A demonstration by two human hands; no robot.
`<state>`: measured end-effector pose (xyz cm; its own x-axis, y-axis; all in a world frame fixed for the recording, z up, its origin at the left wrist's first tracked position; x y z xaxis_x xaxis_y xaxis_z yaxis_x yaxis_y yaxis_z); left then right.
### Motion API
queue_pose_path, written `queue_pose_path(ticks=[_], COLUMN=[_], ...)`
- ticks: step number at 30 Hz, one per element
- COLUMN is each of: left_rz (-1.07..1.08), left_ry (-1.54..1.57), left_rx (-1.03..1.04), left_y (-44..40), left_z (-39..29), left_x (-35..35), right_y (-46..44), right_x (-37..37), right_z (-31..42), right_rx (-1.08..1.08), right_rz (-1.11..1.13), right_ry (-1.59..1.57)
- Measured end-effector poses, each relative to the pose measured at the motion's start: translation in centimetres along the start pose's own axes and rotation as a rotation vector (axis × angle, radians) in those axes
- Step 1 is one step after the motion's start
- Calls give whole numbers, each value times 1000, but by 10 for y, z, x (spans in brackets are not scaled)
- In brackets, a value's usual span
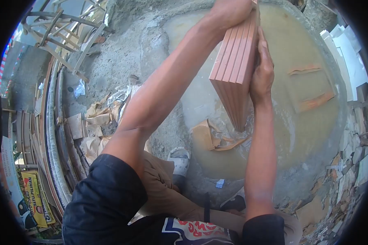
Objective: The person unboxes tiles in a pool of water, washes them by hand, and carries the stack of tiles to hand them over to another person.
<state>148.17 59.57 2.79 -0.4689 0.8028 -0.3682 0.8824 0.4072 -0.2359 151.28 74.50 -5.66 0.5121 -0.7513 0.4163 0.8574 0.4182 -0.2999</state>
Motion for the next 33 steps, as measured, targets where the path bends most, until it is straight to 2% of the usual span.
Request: queue_pose_path(ticks=[3, 6, 9, 11, 13, 15, 16, 19, 22, 25, 31, 33], left_rz=[161, -194, -70, 138, 414, 195, 77, 125, 161, 242, 147, 176], left_ry=[-669, 46, 427, 775, 537, 595, 616, 354, 499, 242, 142, 104], left_rx=[231, -88, -16, 1, 204, 90, 30, 334, 293, 223, 214, 212], left_y=[-30, -4, 15, 32, -14, -20, -23, -37, -42, -46, -41, -37], left_z=[-5, -21, -46, -67, -36, -43, -46, -33, -33, -43, -59, -64], left_x=[10, 28, 39, 46, 64, 91, 101, 121, 158, 172, 186, 181], right_y=[10, 1, -33, -51, -56, -54, -52, -44, -50, -51, -41, -37], right_x=[-23, -41, -49, -48, -37, -39, -51, -94, -139, -166, -178, -172], right_z=[-3, 19, 71, 108, 134, 144, 150, 154, 156, 164, 179, 181], right_rx=[135, 206, 198, 94, 105, 262, 271, 238, 173, 173, 192, 192], right_rz=[-89, -79, 53, 188, 251, 213, 199, 128, 87, 72, 27, 29], right_ry=[-127, -263, -255, 57, 324, 440, 490, 609, 521, 508, 517, 479])
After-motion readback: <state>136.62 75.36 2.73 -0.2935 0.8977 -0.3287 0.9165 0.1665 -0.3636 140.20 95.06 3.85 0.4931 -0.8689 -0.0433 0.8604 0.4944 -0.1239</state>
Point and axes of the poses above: each hand's wrist, its own y-axis away from the middle knuckle, its own x-axis out of the palm, z = x × y, the point moved 2 cm from there along -y, towards the middle knuckle, and after that the axes turned 6 degrees about -y, right-handed, at the moved point
